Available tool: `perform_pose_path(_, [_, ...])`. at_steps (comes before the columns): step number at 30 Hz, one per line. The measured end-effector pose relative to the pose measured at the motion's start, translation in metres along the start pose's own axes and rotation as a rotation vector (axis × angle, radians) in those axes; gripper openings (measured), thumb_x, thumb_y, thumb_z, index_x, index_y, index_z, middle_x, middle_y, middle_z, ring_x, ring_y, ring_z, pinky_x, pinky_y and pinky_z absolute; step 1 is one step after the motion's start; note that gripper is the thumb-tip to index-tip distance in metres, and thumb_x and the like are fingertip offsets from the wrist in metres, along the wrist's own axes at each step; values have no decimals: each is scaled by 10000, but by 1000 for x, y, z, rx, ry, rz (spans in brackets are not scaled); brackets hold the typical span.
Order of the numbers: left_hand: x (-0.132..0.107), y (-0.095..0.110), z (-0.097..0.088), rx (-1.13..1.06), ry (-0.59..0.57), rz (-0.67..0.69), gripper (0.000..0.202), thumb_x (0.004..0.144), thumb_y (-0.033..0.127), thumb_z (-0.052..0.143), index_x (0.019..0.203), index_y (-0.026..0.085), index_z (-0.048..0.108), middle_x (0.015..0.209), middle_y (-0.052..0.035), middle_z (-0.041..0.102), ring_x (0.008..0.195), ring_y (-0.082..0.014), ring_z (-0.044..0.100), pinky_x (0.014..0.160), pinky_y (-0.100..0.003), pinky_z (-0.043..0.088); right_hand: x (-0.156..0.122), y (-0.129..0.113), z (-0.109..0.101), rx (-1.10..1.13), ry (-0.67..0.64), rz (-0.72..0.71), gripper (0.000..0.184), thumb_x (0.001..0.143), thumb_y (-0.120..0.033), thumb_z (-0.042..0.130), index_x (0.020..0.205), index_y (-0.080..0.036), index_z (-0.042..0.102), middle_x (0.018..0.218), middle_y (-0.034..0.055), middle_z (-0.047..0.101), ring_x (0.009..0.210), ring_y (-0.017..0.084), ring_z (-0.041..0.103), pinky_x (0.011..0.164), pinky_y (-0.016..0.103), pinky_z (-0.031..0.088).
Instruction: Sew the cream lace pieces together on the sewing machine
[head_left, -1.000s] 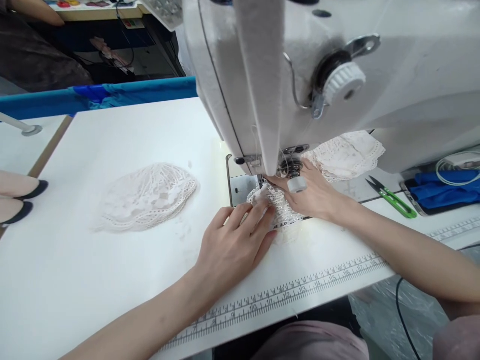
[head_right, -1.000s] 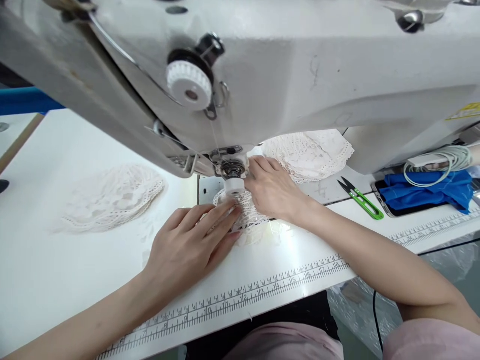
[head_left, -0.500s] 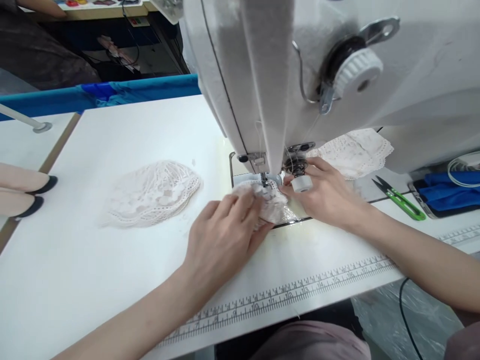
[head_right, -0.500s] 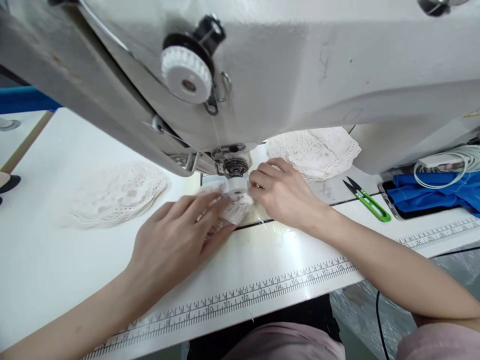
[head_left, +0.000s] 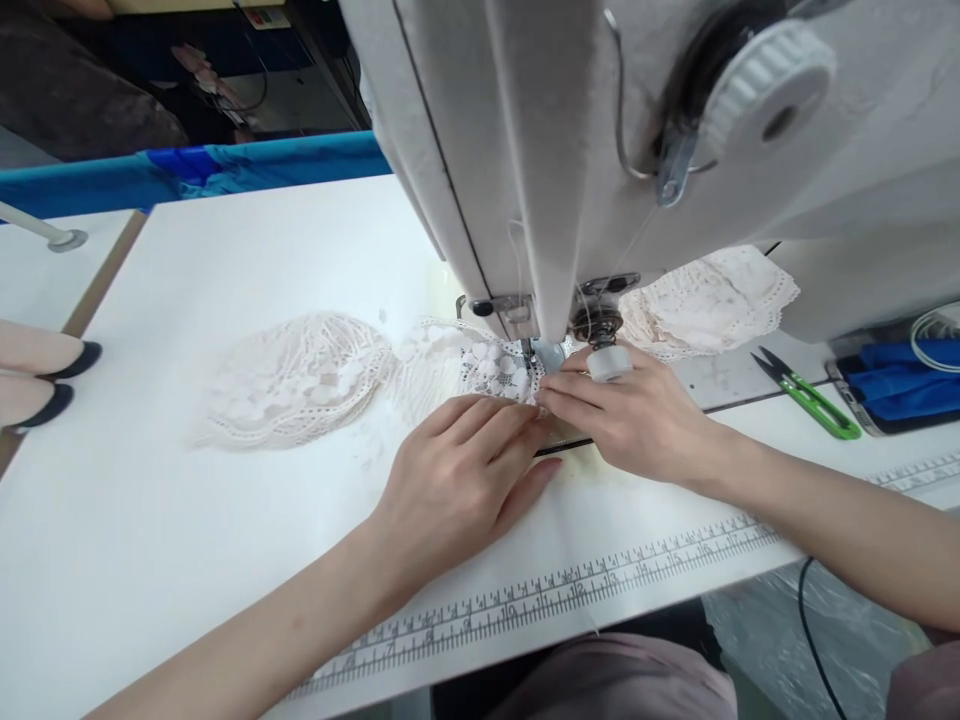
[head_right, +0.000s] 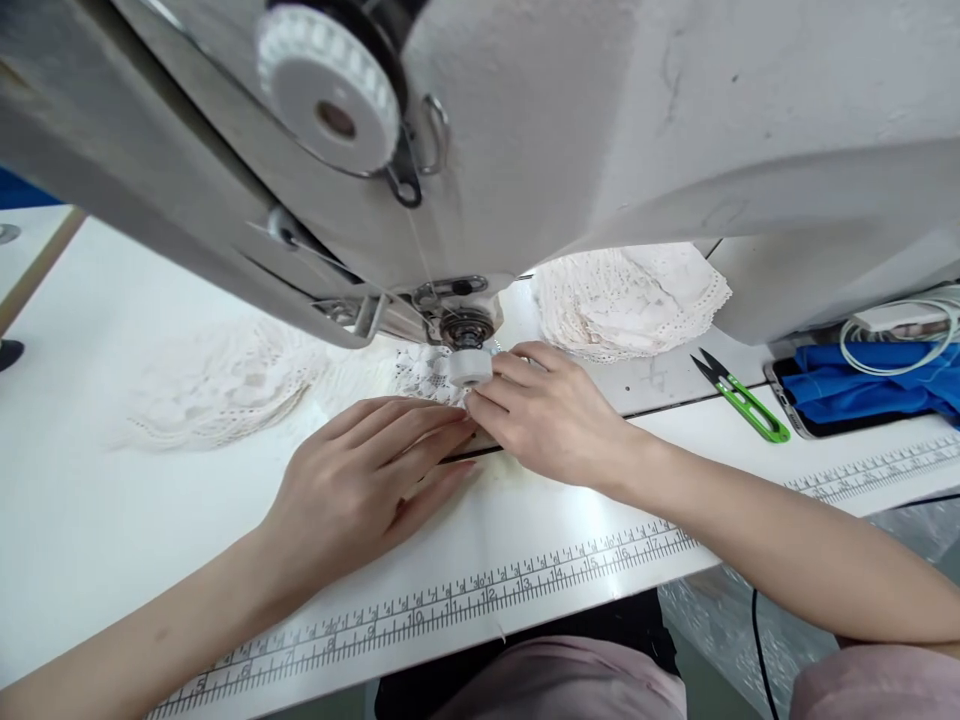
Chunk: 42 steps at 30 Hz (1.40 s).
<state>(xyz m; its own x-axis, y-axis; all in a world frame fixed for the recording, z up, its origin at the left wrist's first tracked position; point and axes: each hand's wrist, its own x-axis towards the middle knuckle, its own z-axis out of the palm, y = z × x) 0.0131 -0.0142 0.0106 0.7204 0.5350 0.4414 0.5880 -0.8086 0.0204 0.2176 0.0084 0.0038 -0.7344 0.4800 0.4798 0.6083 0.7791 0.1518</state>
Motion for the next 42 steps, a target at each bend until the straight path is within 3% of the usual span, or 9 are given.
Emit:
perform_pose_path(4, [1, -5, 2, 60, 38, -61, 222, 872, 212, 595, 1066, 104, 607, 1043, -119, 681, 982, -234, 639, 824, -344, 546, 0, 2, -1, 9, -12, 2, 352, 922, -35, 384, 873, -171, 704, 977, 0, 729, 821, 143, 588, 814, 301, 424])
perform_pose_path(14, [-3, -1, 9, 216, -78, -93, 383, 911, 420, 527, 1113, 112, 630, 1131, -139, 658, 980, -271, 614, 716, -378, 527, -4, 8, 4, 64, -29, -9, 322, 880, -32, 392, 960, -156, 678, 928, 31, 741, 911, 177, 626, 912, 352, 449])
perform_pose_path(30, [-3, 1, 10, 253, -31, -75, 405, 915, 417, 531, 1150, 104, 636, 1161, -118, 682, 1069, -264, 624, 768, -367, 531, -4, 8, 7, 79, -7, -14, 337, 829, 9, 415, 993, -126, 676, 890, 44, 740, 919, 176, 630, 915, 336, 438])
perform_pose_path(36, [-6, -2, 8, 202, -5, -59, 377, 885, 353, 593, 1171, 109, 620, 1171, -105, 680, 1072, -264, 634, 792, -376, 549, -2, 6, 4, 86, -1, -2, 287, 859, -33, 432, 980, -140, 669, 891, 30, 734, 874, 167, 626, 852, 323, 445])
perform_pose_path(42, [-8, -5, 5, 131, 70, -5, 222, 835, 209, 649, 1039, 122, 652, 1008, -62, 736, 936, -219, 685, 760, -335, 557, 3, 1, 5, 68, -7, 22, 310, 898, -34, 383, 1033, -143, 641, 933, 14, 719, 911, 149, 615, 780, 282, 443])
